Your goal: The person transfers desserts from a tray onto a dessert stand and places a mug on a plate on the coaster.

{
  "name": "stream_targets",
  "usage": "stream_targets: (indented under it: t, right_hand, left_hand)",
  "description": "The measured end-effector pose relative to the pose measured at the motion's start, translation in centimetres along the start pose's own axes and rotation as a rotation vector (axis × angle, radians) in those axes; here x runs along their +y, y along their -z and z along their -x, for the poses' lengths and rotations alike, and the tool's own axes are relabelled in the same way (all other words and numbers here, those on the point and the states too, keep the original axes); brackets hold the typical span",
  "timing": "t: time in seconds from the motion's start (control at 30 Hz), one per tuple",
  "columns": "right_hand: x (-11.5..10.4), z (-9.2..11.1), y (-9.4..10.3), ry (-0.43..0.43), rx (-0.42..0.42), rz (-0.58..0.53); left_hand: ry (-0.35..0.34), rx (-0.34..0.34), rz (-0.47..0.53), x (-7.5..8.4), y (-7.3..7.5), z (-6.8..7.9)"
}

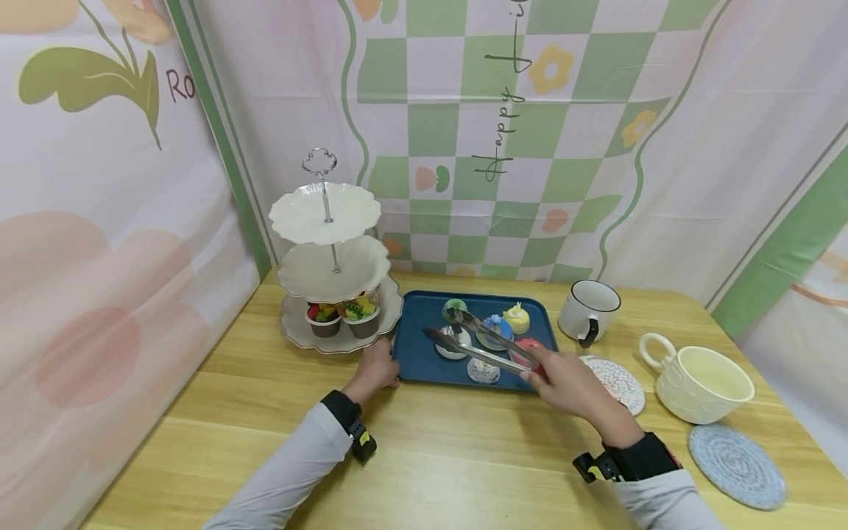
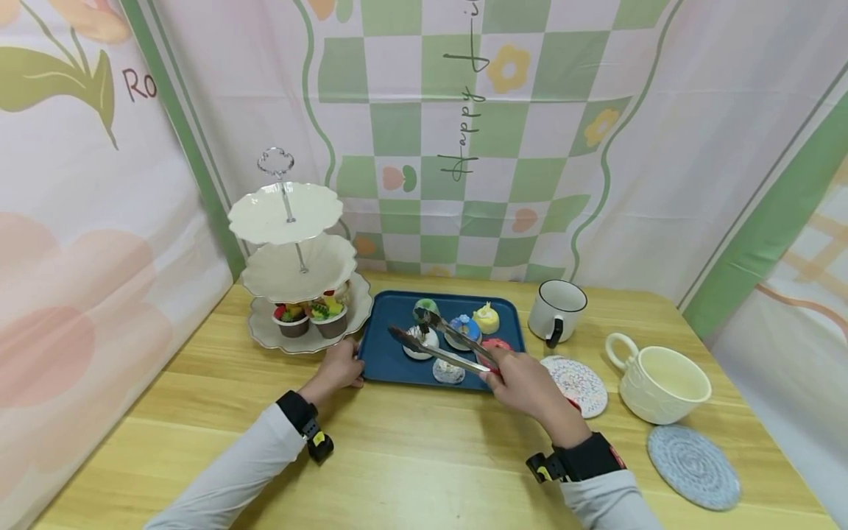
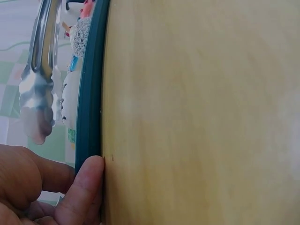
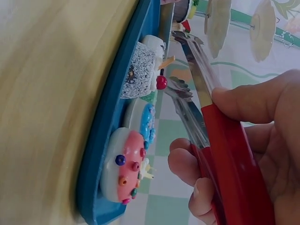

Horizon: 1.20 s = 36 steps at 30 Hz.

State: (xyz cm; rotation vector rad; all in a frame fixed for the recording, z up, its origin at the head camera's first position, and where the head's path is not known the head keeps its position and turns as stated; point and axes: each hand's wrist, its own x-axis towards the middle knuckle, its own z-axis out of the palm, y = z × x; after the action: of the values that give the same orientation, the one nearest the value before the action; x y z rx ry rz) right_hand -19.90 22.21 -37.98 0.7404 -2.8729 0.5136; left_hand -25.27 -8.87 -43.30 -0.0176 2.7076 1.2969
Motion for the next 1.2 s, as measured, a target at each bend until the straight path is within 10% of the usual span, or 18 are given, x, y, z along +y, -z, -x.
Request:
stream_targets:
  t: [1.2]
  right_hand:
    - [1.0,0.63,0.93,-0.029,-0.112,0.001]
  left_hand:
    - [-0.019,-0.017,0.023,-0.27,-0.02,-0.25]
